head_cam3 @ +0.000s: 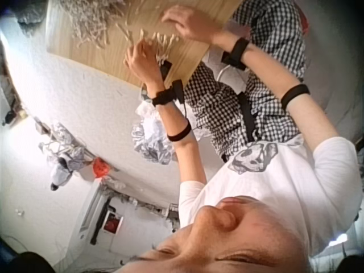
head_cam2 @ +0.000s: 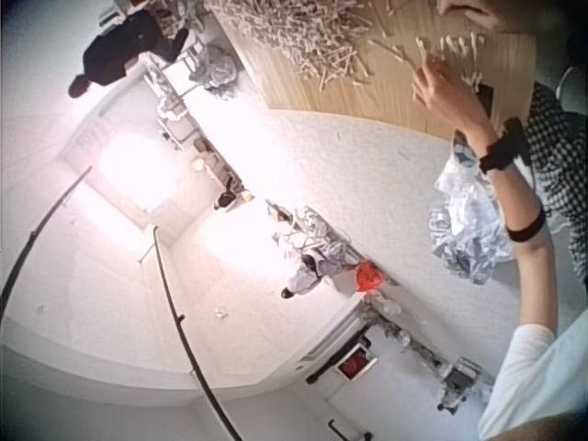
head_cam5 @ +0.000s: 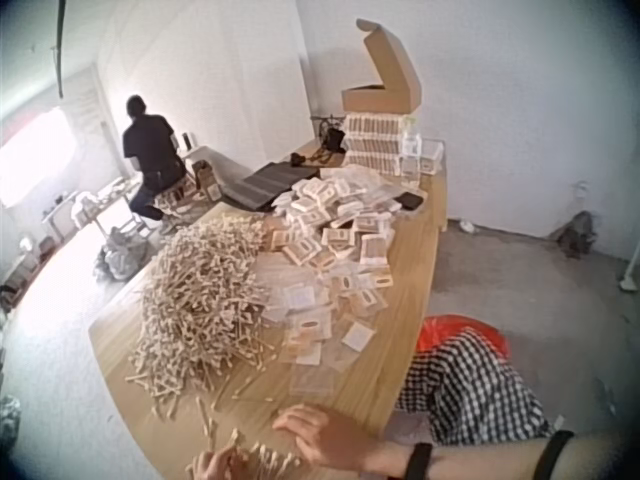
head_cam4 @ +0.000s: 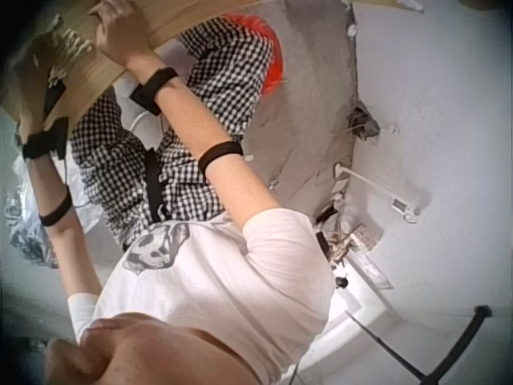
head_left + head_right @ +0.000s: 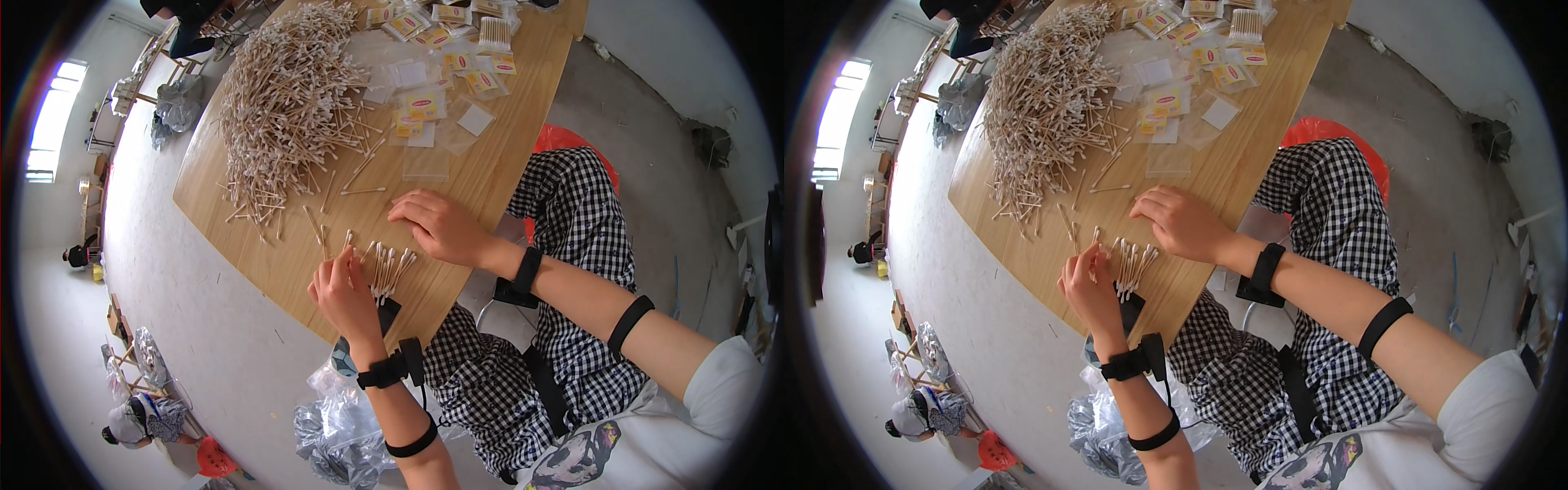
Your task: Counting and packaging cotton swabs into small plastic bags.
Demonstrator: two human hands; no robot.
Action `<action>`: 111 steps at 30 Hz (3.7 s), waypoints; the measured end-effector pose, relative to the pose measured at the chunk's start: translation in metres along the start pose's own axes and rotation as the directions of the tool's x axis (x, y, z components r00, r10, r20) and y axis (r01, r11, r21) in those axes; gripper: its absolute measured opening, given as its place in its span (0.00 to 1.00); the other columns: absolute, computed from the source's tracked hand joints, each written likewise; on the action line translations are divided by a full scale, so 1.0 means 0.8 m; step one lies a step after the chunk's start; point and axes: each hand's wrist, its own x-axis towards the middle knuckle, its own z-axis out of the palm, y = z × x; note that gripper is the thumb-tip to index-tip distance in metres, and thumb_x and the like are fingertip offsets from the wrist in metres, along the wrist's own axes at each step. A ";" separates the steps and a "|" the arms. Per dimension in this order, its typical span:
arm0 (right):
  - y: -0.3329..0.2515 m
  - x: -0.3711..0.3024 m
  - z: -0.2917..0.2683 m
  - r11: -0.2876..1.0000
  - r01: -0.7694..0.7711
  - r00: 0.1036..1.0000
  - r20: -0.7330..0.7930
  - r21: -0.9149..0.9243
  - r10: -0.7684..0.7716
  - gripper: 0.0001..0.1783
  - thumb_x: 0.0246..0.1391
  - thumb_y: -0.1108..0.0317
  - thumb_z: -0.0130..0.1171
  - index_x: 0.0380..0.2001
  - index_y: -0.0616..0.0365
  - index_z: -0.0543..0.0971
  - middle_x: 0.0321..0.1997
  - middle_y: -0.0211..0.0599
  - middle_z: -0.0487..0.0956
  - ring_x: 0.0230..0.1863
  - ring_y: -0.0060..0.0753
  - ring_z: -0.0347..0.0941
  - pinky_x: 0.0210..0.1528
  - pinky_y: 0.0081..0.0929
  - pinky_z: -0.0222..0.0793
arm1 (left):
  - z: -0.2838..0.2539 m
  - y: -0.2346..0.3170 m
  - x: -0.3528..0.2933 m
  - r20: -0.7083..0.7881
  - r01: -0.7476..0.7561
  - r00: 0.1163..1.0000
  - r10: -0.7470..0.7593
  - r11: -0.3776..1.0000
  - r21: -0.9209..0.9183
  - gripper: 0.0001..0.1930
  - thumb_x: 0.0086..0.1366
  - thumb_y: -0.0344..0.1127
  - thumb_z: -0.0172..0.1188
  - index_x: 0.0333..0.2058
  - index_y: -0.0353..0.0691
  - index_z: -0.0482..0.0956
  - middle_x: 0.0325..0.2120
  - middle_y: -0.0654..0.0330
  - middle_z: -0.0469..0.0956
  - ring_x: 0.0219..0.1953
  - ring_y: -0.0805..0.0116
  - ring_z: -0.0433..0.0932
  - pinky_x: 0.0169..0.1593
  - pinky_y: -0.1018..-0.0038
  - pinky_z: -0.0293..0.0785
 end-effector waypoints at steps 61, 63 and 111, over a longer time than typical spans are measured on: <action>0.004 0.000 0.003 1.000 -0.014 0.999 -0.047 0.015 0.014 0.16 0.47 0.83 0.53 0.40 0.59 0.78 0.46 0.39 0.79 0.53 0.45 0.73 0.57 0.38 0.70 | 0.029 0.095 -0.084 0.229 0.079 0.964 -0.137 0.967 0.244 0.55 0.64 0.70 0.48 0.68 0.21 0.43 0.71 0.37 0.45 0.74 0.46 0.41 0.73 0.54 0.40; 0.003 0.000 0.006 1.000 -0.016 0.999 -0.041 0.014 0.017 0.15 0.47 0.83 0.53 0.40 0.59 0.78 0.46 0.39 0.79 0.53 0.45 0.73 0.57 0.38 0.70 | 0.031 0.083 -0.077 0.246 0.079 0.959 -0.138 0.969 0.235 0.55 0.64 0.70 0.48 0.68 0.21 0.43 0.71 0.37 0.44 0.74 0.45 0.40 0.73 0.54 0.39; -0.004 -0.001 -0.004 0.999 -0.006 1.000 0.001 0.040 0.006 0.17 0.51 0.82 0.53 0.45 0.58 0.78 0.49 0.40 0.78 0.54 0.43 0.73 0.58 0.35 0.69 | 0.016 0.087 -0.074 0.266 0.060 0.959 -0.097 0.988 0.144 0.54 0.65 0.67 0.50 0.69 0.22 0.43 0.70 0.36 0.46 0.74 0.46 0.42 0.74 0.55 0.34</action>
